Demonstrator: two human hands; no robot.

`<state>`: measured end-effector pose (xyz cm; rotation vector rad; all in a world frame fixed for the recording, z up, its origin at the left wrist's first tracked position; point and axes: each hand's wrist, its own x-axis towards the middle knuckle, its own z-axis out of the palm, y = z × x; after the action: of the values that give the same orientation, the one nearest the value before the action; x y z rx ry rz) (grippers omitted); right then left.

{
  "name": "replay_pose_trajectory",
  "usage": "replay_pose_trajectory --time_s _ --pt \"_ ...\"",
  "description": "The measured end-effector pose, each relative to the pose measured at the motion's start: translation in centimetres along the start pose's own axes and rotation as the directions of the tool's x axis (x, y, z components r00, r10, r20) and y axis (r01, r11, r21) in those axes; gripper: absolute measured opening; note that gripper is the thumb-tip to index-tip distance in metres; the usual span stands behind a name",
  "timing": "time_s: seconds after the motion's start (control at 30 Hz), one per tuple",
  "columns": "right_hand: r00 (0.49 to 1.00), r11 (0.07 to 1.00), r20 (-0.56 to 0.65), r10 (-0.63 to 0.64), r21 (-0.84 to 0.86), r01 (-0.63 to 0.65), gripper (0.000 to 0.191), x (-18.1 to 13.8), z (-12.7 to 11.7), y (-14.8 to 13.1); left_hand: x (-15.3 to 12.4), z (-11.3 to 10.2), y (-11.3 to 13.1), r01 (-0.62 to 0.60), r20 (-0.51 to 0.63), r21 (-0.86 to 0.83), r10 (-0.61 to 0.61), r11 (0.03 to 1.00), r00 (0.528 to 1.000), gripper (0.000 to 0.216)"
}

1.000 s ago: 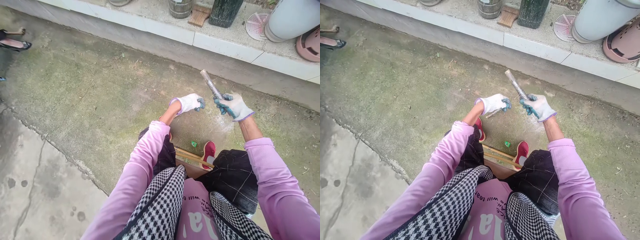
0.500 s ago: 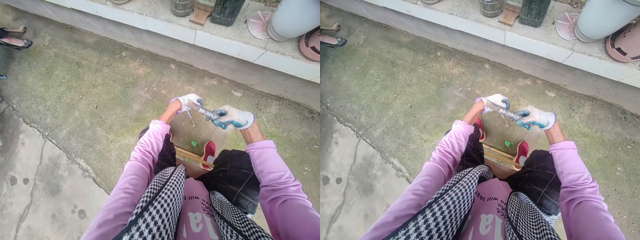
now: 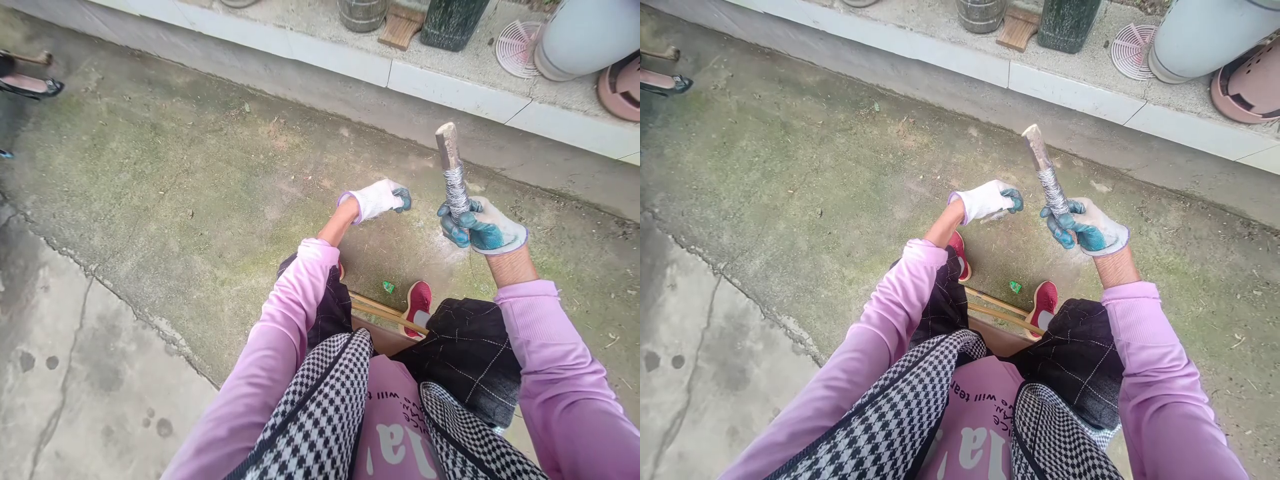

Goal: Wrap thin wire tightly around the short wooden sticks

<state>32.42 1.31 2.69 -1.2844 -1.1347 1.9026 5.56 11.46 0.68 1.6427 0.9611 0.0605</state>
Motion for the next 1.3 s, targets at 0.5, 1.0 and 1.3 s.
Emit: replay_pose_trajectory --time_s 0.5,1.0,1.3 --pt "0.882 0.526 0.100 0.461 -0.831 -0.181 0.024 2.5 2.2 2.2 0.0 -0.8 0.0 0.083 -0.087 0.148 -0.071 0.985 0.994 0.015" --pt "0.857 0.963 -0.514 0.033 -0.214 -0.166 0.046 3.1 -2.3 0.7 -0.3 0.4 0.2 0.085 0.020 -0.127 -0.083 0.988 0.996 0.020" --pt "0.926 0.999 -0.376 0.027 0.044 -0.011 0.056 1.7 0.8 0.4 1.5 0.3 -1.8 0.010 0.022 0.117 -0.012 0.993 1.000 0.026"
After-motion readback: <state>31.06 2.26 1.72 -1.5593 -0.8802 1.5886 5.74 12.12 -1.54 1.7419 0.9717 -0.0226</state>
